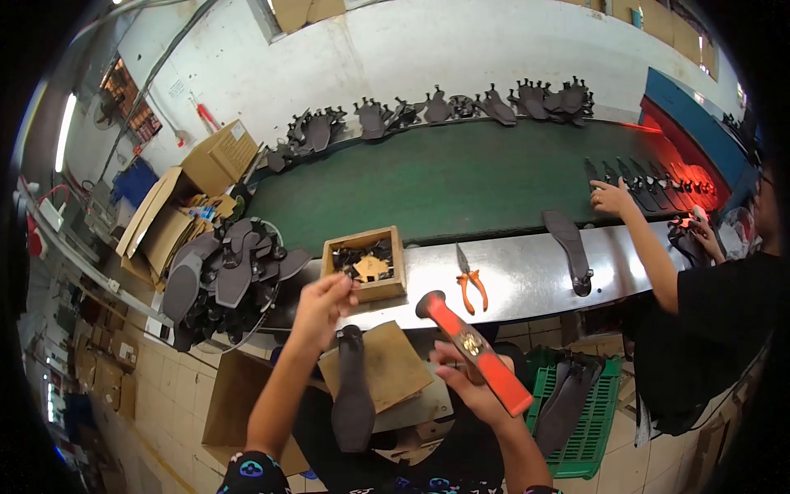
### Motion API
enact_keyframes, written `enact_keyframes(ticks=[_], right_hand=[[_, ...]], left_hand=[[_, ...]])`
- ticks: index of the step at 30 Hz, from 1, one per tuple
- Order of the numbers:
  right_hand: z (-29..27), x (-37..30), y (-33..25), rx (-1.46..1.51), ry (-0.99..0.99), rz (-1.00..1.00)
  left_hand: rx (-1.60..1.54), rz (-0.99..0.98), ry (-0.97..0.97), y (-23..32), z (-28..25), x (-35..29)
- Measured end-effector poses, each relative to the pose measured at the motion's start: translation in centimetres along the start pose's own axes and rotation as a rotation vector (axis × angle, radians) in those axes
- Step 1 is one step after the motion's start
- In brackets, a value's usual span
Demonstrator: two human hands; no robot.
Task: Manually assemble and hammer components of a shoe sole at a manufacturing workstation.
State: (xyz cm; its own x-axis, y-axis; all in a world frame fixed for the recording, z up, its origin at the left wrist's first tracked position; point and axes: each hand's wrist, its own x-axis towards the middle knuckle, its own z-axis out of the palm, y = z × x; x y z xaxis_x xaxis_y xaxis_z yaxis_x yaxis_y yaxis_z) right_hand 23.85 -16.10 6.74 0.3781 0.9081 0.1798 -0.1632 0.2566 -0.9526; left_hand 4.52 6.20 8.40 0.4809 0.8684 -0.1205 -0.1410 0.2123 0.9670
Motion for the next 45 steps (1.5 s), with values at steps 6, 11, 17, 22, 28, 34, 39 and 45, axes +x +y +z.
enact_keyframes(ticks=[6,11,17,22,28,34,39,45], right_hand=[[6.5,2.2,-1.7,-0.069,-0.166,-0.161],[8.6,0.2,-1.6,0.117,-0.186,0.030],[9.5,-0.3,-1.6,-0.073,-0.231,0.058],[9.6,1.6,2.6,-0.333,-0.152,0.014],[10.6,5.6,4.6,-0.288,-0.243,0.268],[10.7,6.5,5.9,-0.350,-0.378,0.270],[10.0,6.0,7.1,-0.469,-0.477,0.020],[10.4,6.0,5.5,-0.691,-0.566,-0.304]], left_hand=[[-0.653,-0.088,-0.094,-0.4,4.1,-12.7],[-0.694,-0.096,-0.118,-1.8,3.8,-15.8],[-0.318,0.083,-0.060,-3.0,1.4,-15.7],[0.984,0.623,0.476,-7.0,-3.3,-8.9],[0.716,0.394,0.145,-8.1,-5.6,-5.8],[0.755,0.479,0.273,-10.3,-4.6,-9.1],[0.742,0.475,0.277,-11.3,-4.5,-9.4],[0.723,0.436,0.187,-11.0,-5.1,-9.6]])
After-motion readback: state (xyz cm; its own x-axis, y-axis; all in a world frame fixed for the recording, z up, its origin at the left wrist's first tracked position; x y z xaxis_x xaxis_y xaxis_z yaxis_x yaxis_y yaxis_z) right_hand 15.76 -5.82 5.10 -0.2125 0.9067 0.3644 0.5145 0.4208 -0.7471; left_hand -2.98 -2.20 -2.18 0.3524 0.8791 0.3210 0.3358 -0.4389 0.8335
